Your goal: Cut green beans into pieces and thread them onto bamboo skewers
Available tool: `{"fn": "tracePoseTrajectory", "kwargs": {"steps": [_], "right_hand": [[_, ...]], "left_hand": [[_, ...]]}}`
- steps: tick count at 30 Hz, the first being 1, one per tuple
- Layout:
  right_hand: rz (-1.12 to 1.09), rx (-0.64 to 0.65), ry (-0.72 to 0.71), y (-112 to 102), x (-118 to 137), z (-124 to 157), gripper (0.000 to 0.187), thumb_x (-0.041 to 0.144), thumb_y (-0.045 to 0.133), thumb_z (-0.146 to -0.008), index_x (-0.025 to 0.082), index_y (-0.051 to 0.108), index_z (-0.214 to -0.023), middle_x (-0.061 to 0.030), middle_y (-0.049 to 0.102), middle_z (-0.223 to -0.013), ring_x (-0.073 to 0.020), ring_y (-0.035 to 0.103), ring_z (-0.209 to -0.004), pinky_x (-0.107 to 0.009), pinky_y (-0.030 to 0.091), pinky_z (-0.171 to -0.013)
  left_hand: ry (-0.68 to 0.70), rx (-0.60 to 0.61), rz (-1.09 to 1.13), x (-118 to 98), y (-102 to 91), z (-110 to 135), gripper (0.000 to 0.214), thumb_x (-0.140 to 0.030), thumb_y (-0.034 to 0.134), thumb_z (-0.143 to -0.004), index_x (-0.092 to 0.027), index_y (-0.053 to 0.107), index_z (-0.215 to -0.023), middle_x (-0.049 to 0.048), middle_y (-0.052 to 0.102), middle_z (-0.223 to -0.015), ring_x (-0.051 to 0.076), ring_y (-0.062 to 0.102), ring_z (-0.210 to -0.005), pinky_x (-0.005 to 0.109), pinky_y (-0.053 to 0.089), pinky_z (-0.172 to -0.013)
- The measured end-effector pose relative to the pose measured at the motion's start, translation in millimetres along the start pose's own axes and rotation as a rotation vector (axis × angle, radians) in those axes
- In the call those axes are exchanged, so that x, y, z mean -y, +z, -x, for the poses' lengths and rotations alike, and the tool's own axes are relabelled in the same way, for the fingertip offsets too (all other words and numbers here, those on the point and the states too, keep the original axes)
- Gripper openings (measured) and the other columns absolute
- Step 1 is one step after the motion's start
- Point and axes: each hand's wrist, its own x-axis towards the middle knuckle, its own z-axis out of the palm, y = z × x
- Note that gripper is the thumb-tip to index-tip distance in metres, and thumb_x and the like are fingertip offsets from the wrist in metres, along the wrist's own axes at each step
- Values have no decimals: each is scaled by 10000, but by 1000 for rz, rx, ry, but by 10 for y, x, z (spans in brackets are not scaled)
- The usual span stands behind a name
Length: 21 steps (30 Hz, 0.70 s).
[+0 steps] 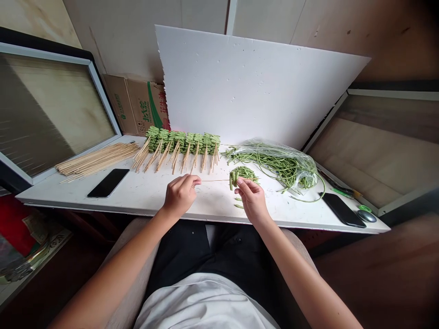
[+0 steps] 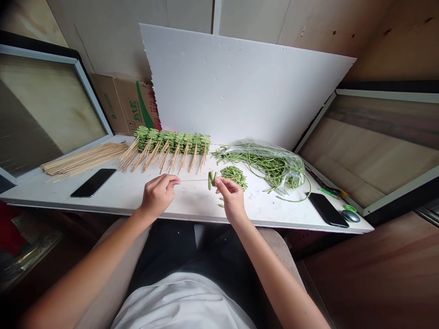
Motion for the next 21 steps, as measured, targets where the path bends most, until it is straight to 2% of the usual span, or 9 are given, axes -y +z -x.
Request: {"fn": "tracePoseTrajectory", "kwargs": {"steps": [3, 9, 16, 21], "right_hand": [[-5, 32, 26, -28, -11, -17, 376, 528, 943, -689, 263, 794, -910, -61, 767, -1027, -210, 667, -844, -351, 524, -699], [-57, 61, 69, -18, -45, -3, 436, 463, 982, -661, 253, 798, -995, -38, 746, -899, -201, 655, -832, -339, 514, -724], [-112, 51, 160, 42, 19, 22, 444, 427, 1012, -591, 243, 795, -932, -16, 737, -838, -168, 615, -764, -309, 478, -667], [-96, 10, 175, 42, 14, 20, 362, 402, 1012, -592, 230, 785, -816, -41, 742, -893, -190, 623, -869, -294, 460, -667]], "left_hand": [[-3, 3, 1, 24, 9, 8, 287, 24, 521, -916, -210, 687, -917, 21, 799, -846, 193, 760, -759, 304, 577, -699], [28, -7, 5, 33, 34, 27, 316, 58, 508, -897, -203, 683, -924, 21, 796, -849, 193, 756, -756, 306, 564, -699], [40, 4, -36, 32, 29, 23, 316, 53, 503, -908, -203, 688, -904, 23, 795, -829, 193, 752, -742, 308, 563, -697], [112, -29, -41, 26, 24, 10, 334, 83, 494, -895, -192, 680, -927, 22, 789, -826, 195, 745, -739, 314, 550, -704]]}}
